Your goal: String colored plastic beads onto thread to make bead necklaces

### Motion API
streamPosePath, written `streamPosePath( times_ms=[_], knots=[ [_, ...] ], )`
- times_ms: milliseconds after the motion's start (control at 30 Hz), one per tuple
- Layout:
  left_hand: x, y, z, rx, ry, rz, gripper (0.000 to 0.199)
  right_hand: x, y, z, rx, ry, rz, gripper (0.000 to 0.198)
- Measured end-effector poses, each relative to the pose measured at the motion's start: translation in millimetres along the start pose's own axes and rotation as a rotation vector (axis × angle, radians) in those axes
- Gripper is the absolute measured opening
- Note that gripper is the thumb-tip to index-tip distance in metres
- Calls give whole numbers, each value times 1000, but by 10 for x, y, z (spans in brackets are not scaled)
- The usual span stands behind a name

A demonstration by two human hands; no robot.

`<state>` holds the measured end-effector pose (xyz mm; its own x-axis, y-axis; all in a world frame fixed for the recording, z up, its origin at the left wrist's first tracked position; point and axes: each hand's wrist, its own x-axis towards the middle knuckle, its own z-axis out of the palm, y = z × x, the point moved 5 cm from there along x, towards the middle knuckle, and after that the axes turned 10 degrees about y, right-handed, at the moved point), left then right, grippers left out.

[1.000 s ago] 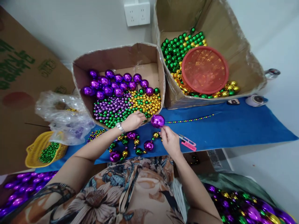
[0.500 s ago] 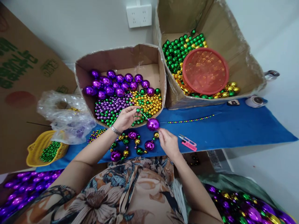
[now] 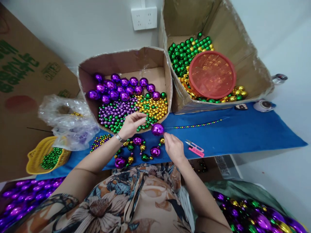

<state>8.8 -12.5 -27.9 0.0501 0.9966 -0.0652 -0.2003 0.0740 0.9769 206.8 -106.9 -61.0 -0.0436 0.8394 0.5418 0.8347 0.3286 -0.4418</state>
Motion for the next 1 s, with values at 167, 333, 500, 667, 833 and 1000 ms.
streamPosePath(
  times_ms=[167,333,500,667,833,1000],
  knots=[
    [-98,-228,173,249,-89,157,27,-41,261,261,1,-86,42,23],
    [-158,-306,300,457,-124,396,19,-36,417,200,-115,-72,28,28],
    [-208,16,431,475,-179,516,18,139,213,38,44,16,32,34],
    [-199,216,495,437,-207,522,18,245,87,111,173,16,-22,28],
    [-71,134,523,329,-179,379,22,243,99,116,279,5,-59,22],
    [72,373,926,392,-427,376,28,217,240,81,256,120,7,20]
  ],
)
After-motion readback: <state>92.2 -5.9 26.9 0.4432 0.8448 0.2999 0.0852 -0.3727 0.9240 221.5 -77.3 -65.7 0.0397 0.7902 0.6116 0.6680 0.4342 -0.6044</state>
